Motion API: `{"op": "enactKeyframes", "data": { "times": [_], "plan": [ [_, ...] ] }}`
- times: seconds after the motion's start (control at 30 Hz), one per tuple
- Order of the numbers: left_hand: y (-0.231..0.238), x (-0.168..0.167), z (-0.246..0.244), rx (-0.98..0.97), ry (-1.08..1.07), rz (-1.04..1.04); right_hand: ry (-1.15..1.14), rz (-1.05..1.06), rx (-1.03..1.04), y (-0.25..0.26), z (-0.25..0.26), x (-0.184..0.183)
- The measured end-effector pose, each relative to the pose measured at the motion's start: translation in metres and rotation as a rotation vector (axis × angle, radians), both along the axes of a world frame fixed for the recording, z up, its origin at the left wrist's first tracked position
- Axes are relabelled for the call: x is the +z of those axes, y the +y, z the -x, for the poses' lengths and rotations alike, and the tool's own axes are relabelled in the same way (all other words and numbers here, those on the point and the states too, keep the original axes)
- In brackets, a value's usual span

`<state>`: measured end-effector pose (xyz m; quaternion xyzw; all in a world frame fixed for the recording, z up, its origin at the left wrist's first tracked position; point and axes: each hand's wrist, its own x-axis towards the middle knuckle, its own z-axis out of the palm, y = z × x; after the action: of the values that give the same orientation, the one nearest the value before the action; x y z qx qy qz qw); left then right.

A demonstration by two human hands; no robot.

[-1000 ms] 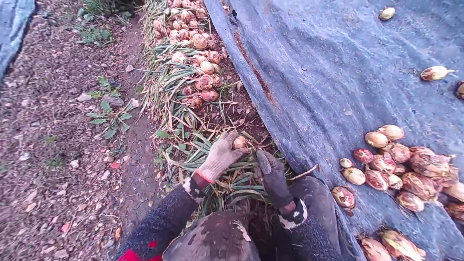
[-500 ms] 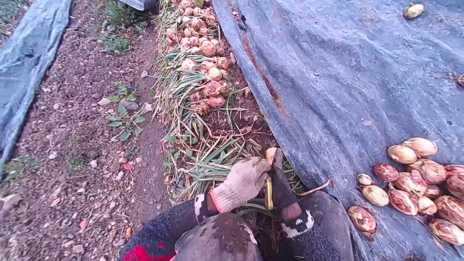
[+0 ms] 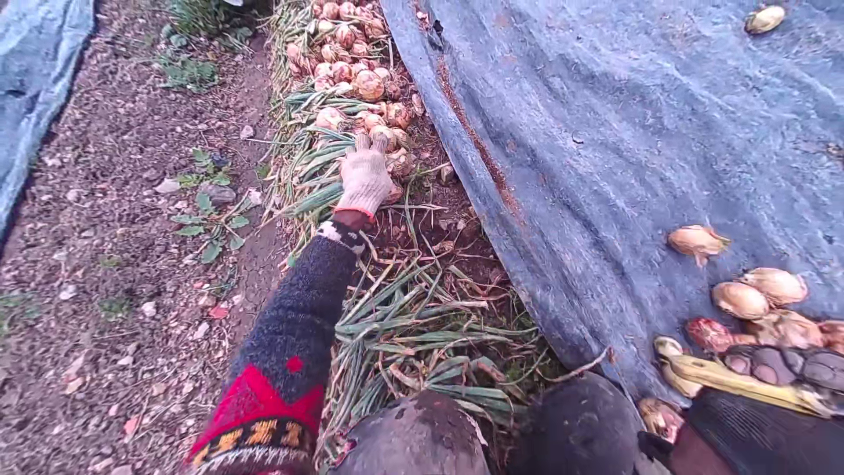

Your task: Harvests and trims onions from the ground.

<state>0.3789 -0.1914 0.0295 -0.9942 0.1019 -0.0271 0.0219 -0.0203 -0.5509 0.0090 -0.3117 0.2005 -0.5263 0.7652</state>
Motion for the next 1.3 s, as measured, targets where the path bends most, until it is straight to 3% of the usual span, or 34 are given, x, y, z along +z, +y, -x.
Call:
{"op": "enactKeyframes", "data": {
  "times": [0.07, 0.17, 0.23, 0.33, 0.43, 0.5, 0.6, 0.7, 0.8, 0.97, 1.03, 1.1, 1.17, 1.23, 1.3],
  "plan": [
    [0.039, -0.030, -0.023, -0.027, 0.058, 0.022, 0.186, -0.045, 0.131, 0.038, -0.024, -0.011],
    [0.064, -0.060, -0.040, -0.016, 0.105, 0.134, 0.633, -0.119, 0.571, 0.102, -0.061, -0.026],
    [0.062, -0.067, -0.036, -0.057, 0.045, 0.137, 0.888, 0.018, 0.821, 0.130, -0.069, -0.042],
    [0.042, -0.069, -0.013, -0.267, 0.008, 0.032, 1.041, 0.347, 0.886, 0.152, -0.072, -0.055],
    [0.012, -0.059, 0.062, -0.393, 0.241, 0.158, 1.066, 0.511, 0.885, 0.157, -0.069, -0.065],
    [-0.005, -0.052, 0.120, -0.400, 0.406, 0.376, 1.057, 0.581, 0.864, 0.161, -0.068, -0.072],
    [-0.023, -0.032, 0.196, -0.405, 0.710, 0.675, 0.881, 0.545, 0.871, 0.166, -0.060, -0.067],
    [-0.030, -0.005, 0.242, -0.386, 0.906, 0.679, 0.717, 0.435, 0.865, 0.172, -0.047, -0.050],
    [-0.022, 0.015, 0.254, -0.368, 0.928, 0.612, 0.605, 0.375, 0.881, 0.177, -0.039, -0.044],
    [-0.011, 0.012, 0.278, -0.364, 0.585, 0.312, 0.514, 0.247, 0.933, 0.192, -0.037, -0.035],
    [-0.004, -0.002, 0.283, -0.184, 0.648, 0.509, 0.435, 0.206, 0.983, 0.194, -0.031, -0.027],
    [0.010, -0.028, 0.276, 0.180, 0.836, 1.011, 0.242, 0.167, 1.048, 0.196, -0.022, -0.008],
    [0.025, -0.047, 0.262, 0.527, 0.926, 1.470, 0.218, 0.163, 1.008, 0.196, -0.021, 0.003],
    [0.037, -0.045, 0.247, 0.569, 0.902, 1.634, 0.501, 0.256, 0.888, 0.192, -0.029, -0.015],
    [0.030, -0.027, 0.235, 0.455, 0.811, 1.564, 0.866, 0.436, 1.011, 0.181, -0.034, -0.043]
  ]
}}
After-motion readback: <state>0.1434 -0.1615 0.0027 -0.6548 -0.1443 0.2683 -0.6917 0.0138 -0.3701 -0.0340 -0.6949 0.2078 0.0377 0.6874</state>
